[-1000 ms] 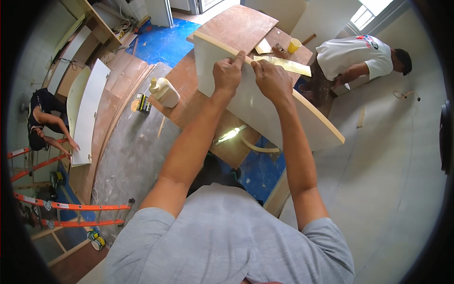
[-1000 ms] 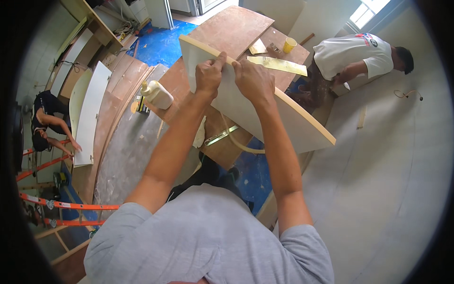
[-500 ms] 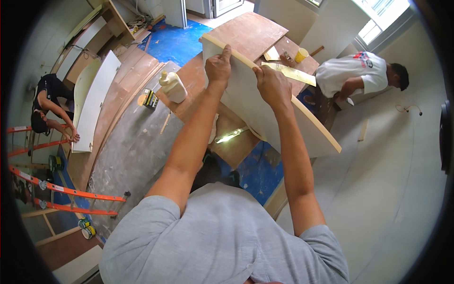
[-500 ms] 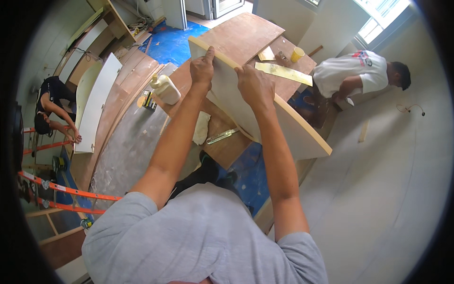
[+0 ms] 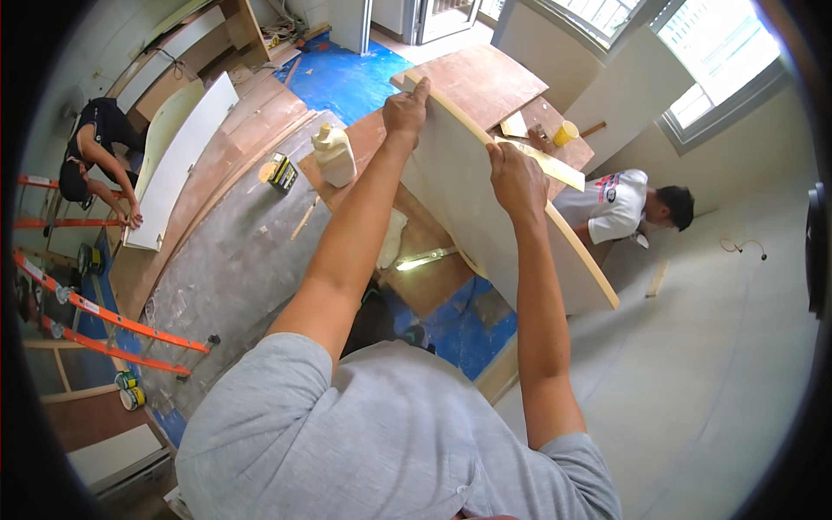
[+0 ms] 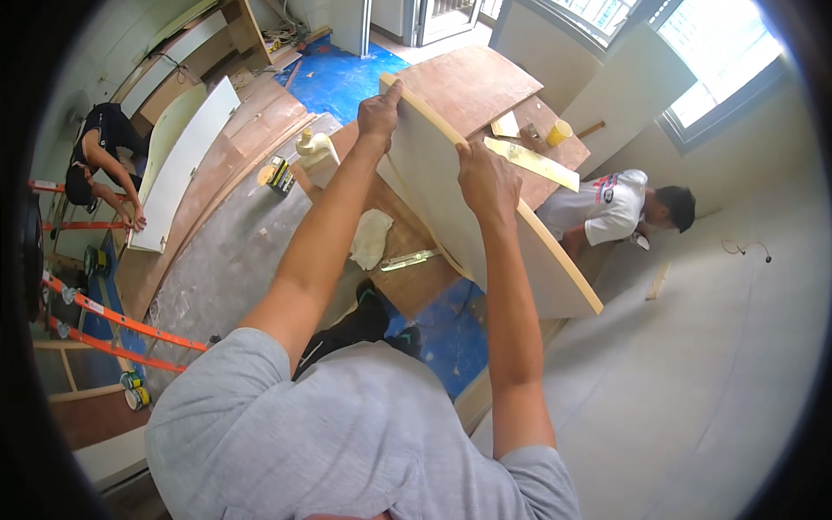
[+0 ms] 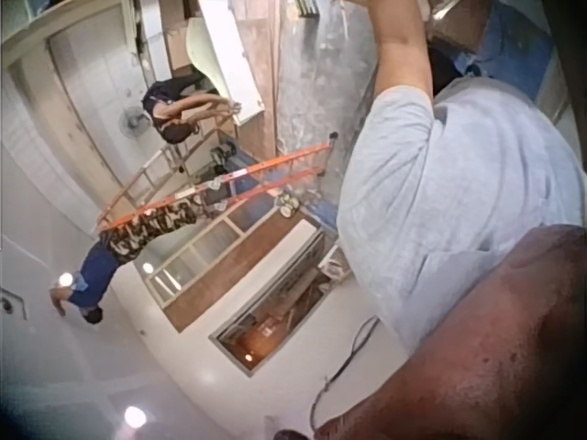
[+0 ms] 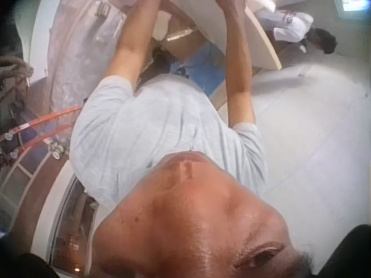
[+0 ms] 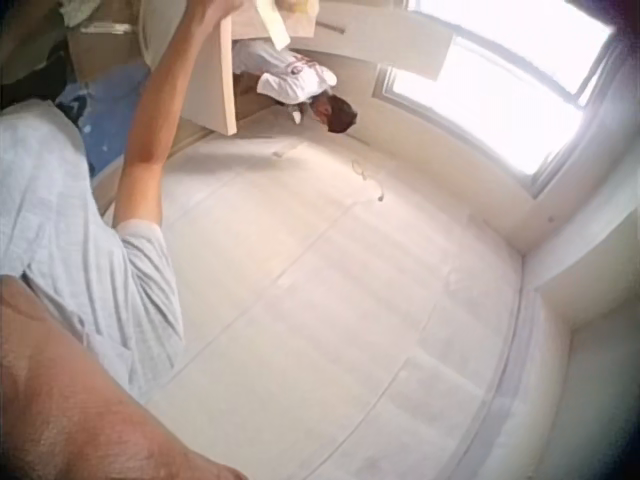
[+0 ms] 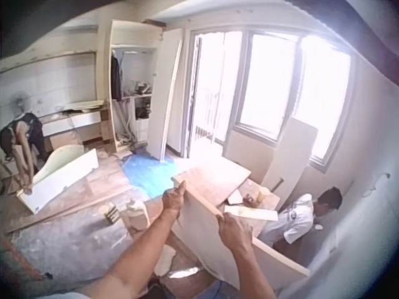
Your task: The person applies a thin wood edging strip to the side of a plywood board using glue and tape, then trims the excess length of the strip using a utility knife.
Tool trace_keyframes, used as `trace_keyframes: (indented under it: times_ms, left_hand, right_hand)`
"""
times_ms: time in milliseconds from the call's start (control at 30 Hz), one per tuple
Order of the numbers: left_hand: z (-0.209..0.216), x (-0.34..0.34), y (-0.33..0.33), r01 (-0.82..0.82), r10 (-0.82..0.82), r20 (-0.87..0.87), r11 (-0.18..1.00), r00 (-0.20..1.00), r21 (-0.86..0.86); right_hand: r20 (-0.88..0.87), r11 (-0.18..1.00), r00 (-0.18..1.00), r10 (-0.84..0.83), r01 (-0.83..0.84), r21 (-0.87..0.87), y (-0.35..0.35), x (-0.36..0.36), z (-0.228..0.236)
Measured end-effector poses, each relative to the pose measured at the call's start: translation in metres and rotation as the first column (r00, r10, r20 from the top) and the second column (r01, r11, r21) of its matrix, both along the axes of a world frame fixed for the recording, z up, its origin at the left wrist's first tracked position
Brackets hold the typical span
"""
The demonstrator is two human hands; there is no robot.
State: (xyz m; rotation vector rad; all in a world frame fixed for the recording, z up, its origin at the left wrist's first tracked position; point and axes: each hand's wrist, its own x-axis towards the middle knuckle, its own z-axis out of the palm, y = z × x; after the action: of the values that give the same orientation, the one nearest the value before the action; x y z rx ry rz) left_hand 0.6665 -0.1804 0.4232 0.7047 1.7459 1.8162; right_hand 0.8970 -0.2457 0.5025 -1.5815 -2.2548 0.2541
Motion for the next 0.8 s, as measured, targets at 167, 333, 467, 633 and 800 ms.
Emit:
trace_keyframes:
  times_ms: [167,333,467,633,800]
  left_hand:
    - [-0.012,-0.013,0.02,-0.034,0.02,-0.102,0.991,0.995,-0.132]
    - [-0.025,-0.034,0.041,-0.084,0.091,0.079,0.992,0.993,-0.099]
    - [0.008,-0.019,0.016,-0.011,0.036,0.429,0.998,0.903,-0.06]
    - [0.027,-0.023,-0.008,0.136,-0.115,0.586,0.991,0.802,0.008]
    - [0.038,-0.012,-0.024,0.132,-0.096,0.481,0.99,0.871,-0.041]
  right_hand:
    - [0.002,0.999,1.0,-0.006,0.006,0.031,0.002,0.005,-0.002]
    - [0.014,1.0,1.0,-0.005,0.005,0.009,-0.001,-0.003,-0.001]
    - [-0.003,0.999,1.0,-0.004,0.004,0.04,-0.002,0.002,-0.006]
    - [-0.044,1.0,0.999,-0.013,0.014,0.028,-0.007,-0.002,-0.002]
    - [-0.105,0.995,0.994,-0.009,-0.001,-0.096,-0.006,-0.006,0.006]
